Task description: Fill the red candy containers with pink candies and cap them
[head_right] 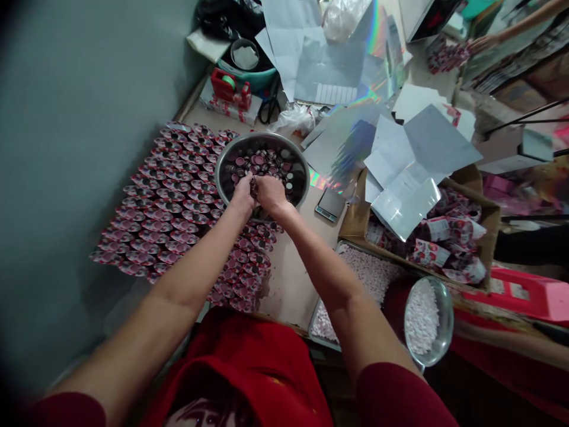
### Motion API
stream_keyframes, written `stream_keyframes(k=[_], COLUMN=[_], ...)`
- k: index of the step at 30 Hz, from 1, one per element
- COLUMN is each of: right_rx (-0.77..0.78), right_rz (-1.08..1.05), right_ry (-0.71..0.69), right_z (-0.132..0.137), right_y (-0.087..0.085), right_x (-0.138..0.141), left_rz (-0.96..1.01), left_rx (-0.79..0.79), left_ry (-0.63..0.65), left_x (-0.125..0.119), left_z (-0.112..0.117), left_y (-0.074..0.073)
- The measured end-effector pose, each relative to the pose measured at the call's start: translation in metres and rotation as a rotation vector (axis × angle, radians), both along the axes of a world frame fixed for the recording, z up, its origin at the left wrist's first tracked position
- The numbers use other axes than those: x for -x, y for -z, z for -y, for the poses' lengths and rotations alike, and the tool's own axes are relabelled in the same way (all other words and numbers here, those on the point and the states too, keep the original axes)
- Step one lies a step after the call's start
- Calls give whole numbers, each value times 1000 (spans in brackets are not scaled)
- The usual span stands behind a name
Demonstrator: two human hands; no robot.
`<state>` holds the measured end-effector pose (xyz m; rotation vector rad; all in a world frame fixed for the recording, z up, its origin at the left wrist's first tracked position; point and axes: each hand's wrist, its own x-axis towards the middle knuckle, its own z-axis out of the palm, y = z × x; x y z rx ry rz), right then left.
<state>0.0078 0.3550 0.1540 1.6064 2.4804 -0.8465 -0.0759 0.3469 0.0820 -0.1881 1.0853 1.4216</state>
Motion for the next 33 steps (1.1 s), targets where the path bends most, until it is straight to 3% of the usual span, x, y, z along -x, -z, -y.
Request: stream_keyframes(k=[3, 8, 10, 13, 15, 19, 23, 27, 33], right_rx=[65, 441, 435, 250, 55, -307, -378, -328, -247], right_rz=[-296, -947, -1031, -974, -922, -728, -369, -251, -316], right_ry=[89, 432, 558, 679, 584, 39, -369, -427, -525], right_z=[-10, -15, -11, 5, 19, 47, 66, 89, 127], right_y=[-11, -23, -24, -20, -20, -36, -66, -78, -57], right_x=[2, -10, -21, -37, -43, -37, -19, -3, 13], left_rz=[78, 168, 241, 342, 355, 366, 389, 357, 278], left_rx=[21, -50, -101, -151, -148, -118, -97, -91, -87], left_ry=[-26, -75, -88, -86, -58, 23, -26, -101, -215], left_x=[13, 24, 26, 27, 28, 31, 37, 45, 54], left_z=[4, 14, 19, 27, 32, 47, 74, 109, 156], left_y=[-15, -42, -51, -62, -68, -81, -94, -100, -85])
